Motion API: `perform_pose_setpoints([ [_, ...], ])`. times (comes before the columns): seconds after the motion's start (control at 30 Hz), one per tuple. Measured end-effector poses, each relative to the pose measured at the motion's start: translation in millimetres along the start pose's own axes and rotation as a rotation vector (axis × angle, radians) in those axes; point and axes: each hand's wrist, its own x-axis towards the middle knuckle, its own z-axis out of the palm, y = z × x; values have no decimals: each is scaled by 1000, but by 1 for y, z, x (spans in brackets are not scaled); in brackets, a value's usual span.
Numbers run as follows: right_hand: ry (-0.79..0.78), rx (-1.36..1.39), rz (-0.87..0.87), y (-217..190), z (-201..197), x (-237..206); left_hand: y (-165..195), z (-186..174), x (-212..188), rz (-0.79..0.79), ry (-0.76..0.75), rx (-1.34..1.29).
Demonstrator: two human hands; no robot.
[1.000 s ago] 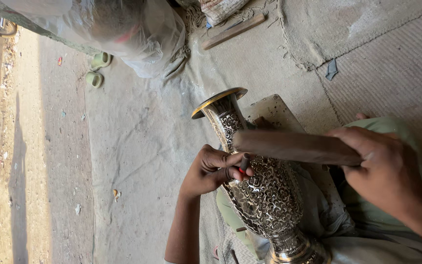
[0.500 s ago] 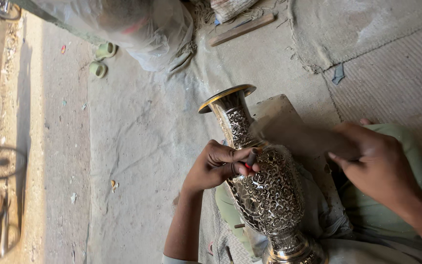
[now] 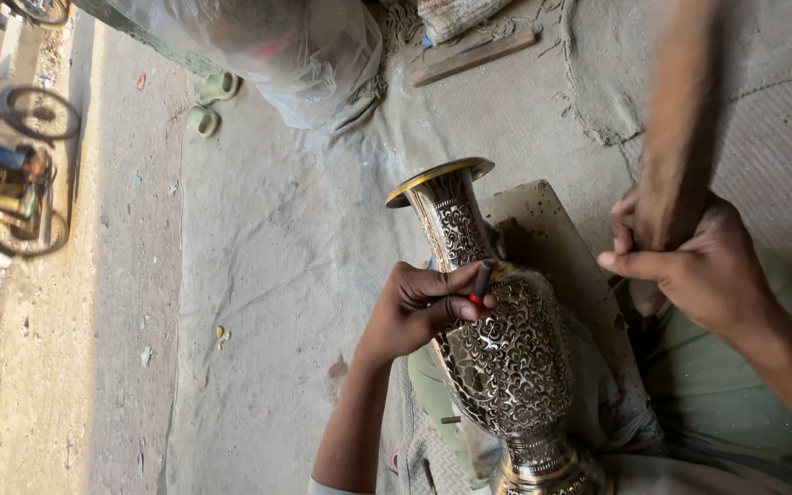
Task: The person sits on the ground holding a chisel against the patterned surface of a brass vase and repeatedly strikes the chisel with a wooden mallet, working the chisel across different areas of the vase's decorated body to carve the design.
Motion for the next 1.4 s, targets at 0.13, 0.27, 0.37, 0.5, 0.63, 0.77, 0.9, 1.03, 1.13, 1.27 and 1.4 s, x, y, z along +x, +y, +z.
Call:
perform_pose_setpoints([
  [0.13,-243,-642,297,1,-3,1,-2,-4,6,10,58,64],
  [0.27,-263,-623,278,7,6,1,-5,-10,17,46,-34,-55],
  [0.37,-264,-658,139,12,7,0,-6,-15,21,55,-113,-108],
  [0.5,-122,-467,190,10,-1,6,-6,-17,21,63,-140,-78],
  [0.63,52,315,-230,0,2,20,-8,-14,20,83,-136,-107],
  [0.77,-199,-592,253,3,3,20,-10,-16,20,85,-144,-113],
  [0.9,-27,23,-66,19,10,15,-10,-18,19,70,-159,-86],
  [1.03,25,75,-105,35,13,5,-9,-17,19,82,-173,-114],
  [1.13,21,-110,-61,41,13,0,-8,-18,19,66,-180,-149],
  [1.27,92,295,-314,38,14,-3,-7,-20,21,52,-196,-84],
  [1.4,10,-208,-45,29,11,-7,-6,-22,21,95,-226,-110],
])
